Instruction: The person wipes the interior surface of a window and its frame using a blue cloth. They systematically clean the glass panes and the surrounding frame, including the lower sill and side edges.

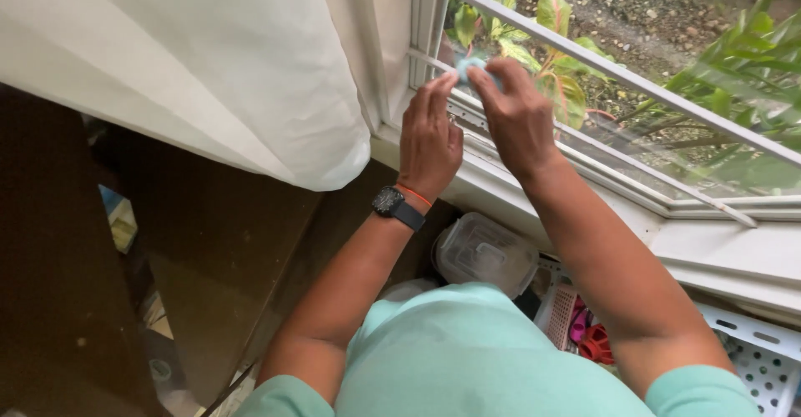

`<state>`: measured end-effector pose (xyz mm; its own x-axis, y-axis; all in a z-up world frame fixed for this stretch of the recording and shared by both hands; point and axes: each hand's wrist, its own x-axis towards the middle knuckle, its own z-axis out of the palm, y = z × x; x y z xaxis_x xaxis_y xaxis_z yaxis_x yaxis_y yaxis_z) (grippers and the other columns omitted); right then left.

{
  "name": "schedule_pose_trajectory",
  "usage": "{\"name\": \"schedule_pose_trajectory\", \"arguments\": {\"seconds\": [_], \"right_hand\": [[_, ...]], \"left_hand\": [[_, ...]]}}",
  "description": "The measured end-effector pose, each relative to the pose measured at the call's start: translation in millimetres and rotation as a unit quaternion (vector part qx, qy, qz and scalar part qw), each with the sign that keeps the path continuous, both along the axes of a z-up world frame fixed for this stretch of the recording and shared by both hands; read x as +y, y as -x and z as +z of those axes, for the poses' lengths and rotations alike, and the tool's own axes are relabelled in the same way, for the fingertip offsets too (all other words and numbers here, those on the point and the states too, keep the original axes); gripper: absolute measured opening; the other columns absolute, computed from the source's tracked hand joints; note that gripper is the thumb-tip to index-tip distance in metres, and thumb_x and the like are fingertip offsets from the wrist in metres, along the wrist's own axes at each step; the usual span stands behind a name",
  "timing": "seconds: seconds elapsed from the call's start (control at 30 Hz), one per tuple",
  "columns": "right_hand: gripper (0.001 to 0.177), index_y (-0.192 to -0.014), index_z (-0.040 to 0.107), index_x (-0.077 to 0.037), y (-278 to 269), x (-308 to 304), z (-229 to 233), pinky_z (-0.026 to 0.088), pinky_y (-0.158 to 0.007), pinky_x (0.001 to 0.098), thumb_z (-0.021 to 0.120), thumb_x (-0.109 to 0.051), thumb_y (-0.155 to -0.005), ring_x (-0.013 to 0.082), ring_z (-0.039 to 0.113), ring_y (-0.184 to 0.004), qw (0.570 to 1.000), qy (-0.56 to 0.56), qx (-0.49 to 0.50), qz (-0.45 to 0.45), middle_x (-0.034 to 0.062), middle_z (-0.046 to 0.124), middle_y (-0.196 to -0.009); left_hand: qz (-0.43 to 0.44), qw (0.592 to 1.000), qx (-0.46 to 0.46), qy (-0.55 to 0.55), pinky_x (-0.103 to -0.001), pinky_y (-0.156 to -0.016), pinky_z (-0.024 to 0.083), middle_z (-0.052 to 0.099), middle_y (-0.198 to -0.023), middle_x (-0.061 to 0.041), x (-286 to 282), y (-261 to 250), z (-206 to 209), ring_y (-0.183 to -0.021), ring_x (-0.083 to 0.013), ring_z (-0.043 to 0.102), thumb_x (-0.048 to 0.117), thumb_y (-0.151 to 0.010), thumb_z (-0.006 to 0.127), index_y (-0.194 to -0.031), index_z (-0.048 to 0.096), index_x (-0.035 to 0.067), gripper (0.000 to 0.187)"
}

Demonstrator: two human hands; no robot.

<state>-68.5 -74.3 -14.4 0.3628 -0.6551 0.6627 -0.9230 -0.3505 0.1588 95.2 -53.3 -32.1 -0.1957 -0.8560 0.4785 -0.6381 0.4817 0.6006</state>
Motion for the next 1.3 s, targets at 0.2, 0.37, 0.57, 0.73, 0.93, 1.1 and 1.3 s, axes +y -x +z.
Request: {"name": "schedule_pose_trajectory", "arguments": {"seconds": [0.2,0.37,0.57,0.73,0.93,1.1,1.3], "right_hand": [[0.010,-0.110,0.066,-0.013,-47,-32,19,0.057,-0.048,0.0235,0.069,-0.006,-0.104,0.0142,0.066,-0.075,0.997,-0.002,-0.052,0.063,0.0052,0.064,-0.111],[0.040,-0.119,0.061,-0.001,-5,7,30,0.058,-0.066,0.0402,0.071,0.019,-0.085,0.0284,0.056,-0.087,0.993,-0.066,-0.060,0.082,0.0154,0.056,-0.112],[0.022,-0.119,0.077,-0.015,137,124,-1,0.054,-0.093,0.0377,0.070,-0.004,-0.101,0.0284,0.062,-0.110,0.992,-0.055,-0.002,-0.118,0.0102,0.062,-0.118],[0.039,-0.125,0.072,-0.012,195,231,-10,0.059,-0.085,0.0462,0.072,0.009,-0.093,0.0336,0.062,-0.111,0.937,-0.137,-0.061,-0.315,0.0074,0.052,-0.122],[0.036,-0.125,0.061,-0.007,145,249,-49,0.049,-0.091,0.0375,0.062,0.013,-0.095,0.0272,0.055,-0.110,0.789,-0.113,-0.512,-0.319,0.0095,0.047,-0.116],[0.036,-0.135,0.058,-0.018,144,218,-108,0.058,-0.099,0.0322,0.069,-0.009,-0.102,0.0150,0.067,-0.114,0.482,0.158,-0.842,-0.184,0.0050,0.066,-0.126],[0.031,-0.120,0.064,-0.019,159,176,-136,0.065,-0.091,0.0389,0.080,-0.028,-0.096,0.0200,0.076,-0.103,0.329,0.140,-0.925,-0.130,0.0031,0.076,-0.111]], "left_hand": [[-0.007,0.996,0.075,-0.045,-0.048,-0.123,0.038,0.052,-0.147,-0.019,1,-13,13,-0.141,-0.0377,0.047,-0.012,-0.071,0.054,-0.147,0.041,-0.002,0.078],[-0.051,0.998,0.019,0.023,-0.046,-0.125,0.040,0.051,-0.148,-0.016,3,3,23,-0.144,-0.0344,0.048,-0.012,-0.081,0.047,-0.142,0.049,0.002,0.062],[-0.127,0.987,-0.035,0.098,-0.051,-0.124,0.030,0.058,-0.142,-0.008,-11,57,-20,-0.141,-0.0318,0.051,0.001,-0.092,0.055,-0.136,0.064,0.013,0.047],[-0.135,0.984,-0.029,0.110,-0.052,-0.123,0.029,0.061,-0.133,-0.007,-12,70,-28,-0.136,-0.0336,0.054,-0.003,-0.086,0.061,-0.137,0.065,0.014,0.053],[-0.145,0.982,-0.050,0.112,-0.053,-0.123,0.029,0.058,-0.136,-0.007,-11,69,-25,-0.137,-0.0337,0.052,-0.004,-0.089,0.060,-0.142,0.062,0.015,0.057],[-0.137,0.982,-0.057,0.117,-0.053,-0.122,0.031,0.058,-0.134,-0.008,-9,70,-22,-0.135,-0.0343,0.054,-0.006,-0.087,0.060,-0.142,0.061,0.016,0.059],[-0.138,0.981,-0.067,0.119,-0.051,-0.123,0.030,0.057,-0.138,-0.008,-8,66,-22,-0.138,-0.0334,0.052,-0.008,-0.084,0.061,-0.145,0.059,0.016,0.066]]}}
